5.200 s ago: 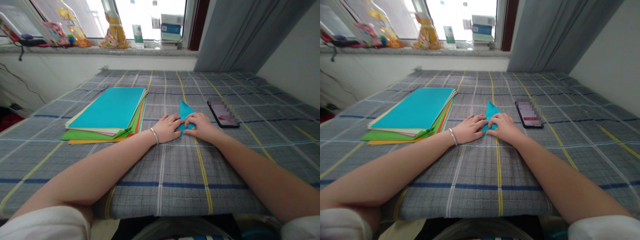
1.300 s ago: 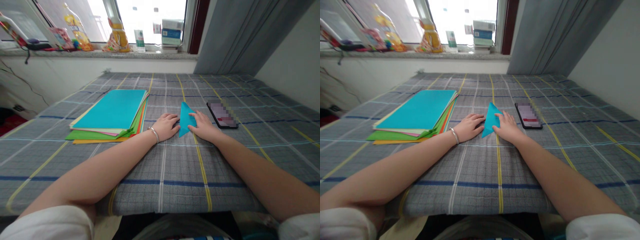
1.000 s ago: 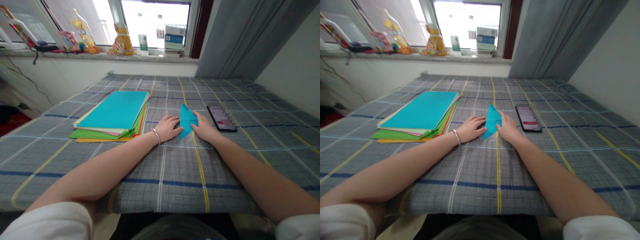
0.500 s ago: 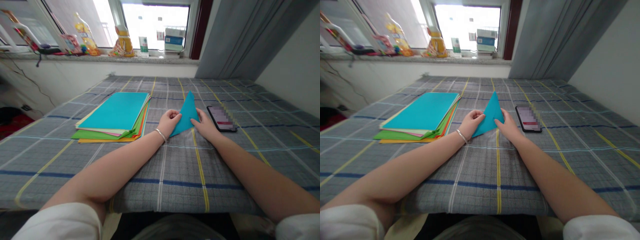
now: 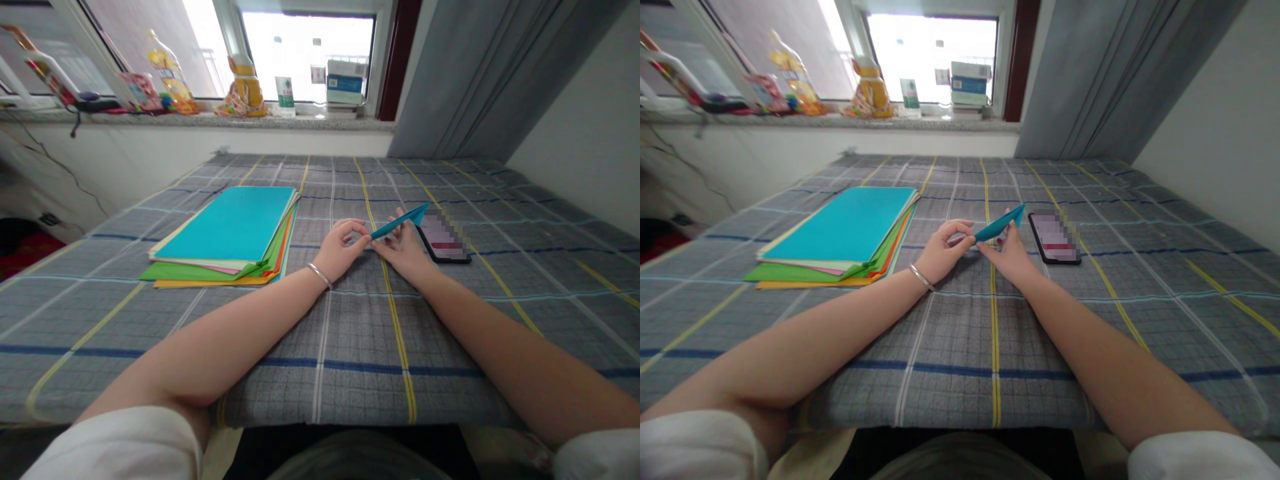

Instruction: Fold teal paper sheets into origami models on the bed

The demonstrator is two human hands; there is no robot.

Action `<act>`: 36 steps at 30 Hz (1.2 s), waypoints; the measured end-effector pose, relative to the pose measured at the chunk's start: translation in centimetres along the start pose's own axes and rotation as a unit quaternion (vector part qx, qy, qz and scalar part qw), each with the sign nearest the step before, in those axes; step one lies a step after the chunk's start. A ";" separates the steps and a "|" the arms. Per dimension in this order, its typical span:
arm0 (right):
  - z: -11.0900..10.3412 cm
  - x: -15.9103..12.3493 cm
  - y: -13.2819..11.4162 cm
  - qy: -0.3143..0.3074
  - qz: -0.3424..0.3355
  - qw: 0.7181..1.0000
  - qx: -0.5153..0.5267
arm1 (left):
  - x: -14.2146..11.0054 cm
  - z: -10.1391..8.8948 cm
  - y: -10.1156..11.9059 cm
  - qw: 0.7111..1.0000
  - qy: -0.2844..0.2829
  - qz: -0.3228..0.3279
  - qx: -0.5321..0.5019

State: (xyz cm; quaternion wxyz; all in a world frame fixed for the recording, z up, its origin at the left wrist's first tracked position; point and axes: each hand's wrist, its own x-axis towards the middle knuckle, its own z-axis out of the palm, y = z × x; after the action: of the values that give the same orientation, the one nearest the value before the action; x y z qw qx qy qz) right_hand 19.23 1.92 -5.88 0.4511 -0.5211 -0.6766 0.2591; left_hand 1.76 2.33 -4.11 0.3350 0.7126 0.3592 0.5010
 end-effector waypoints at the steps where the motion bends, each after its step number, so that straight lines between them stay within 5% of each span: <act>1: 0.1 0.0 0.1 0.013 0.016 0.999 0.035 | 0.0 0.0 0.0 1.000 -0.023 -0.002 0.009; 12: 0.1 0.0 -1.1 -0.019 0.078 0.983 0.168 | -0.2 -0.3 -0.1 0.978 -0.095 0.020 0.184; 30: -0.7 0.1 -0.6 0.000 0.046 0.997 0.056 | -0.3 -0.2 -0.1 0.996 -0.087 -0.021 -0.007; 36: -1.0 0.3 0.1 0.034 -0.010 0.999 -0.001 | -0.1 -0.4 -0.3 0.998 -0.058 -0.013 0.030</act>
State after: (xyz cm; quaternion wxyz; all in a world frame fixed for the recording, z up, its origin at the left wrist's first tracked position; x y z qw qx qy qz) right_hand 20.17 2.15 -5.39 0.4763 -0.5230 -0.6662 0.2361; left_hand 1.34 2.42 -4.35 0.3397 0.7456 0.3632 0.4435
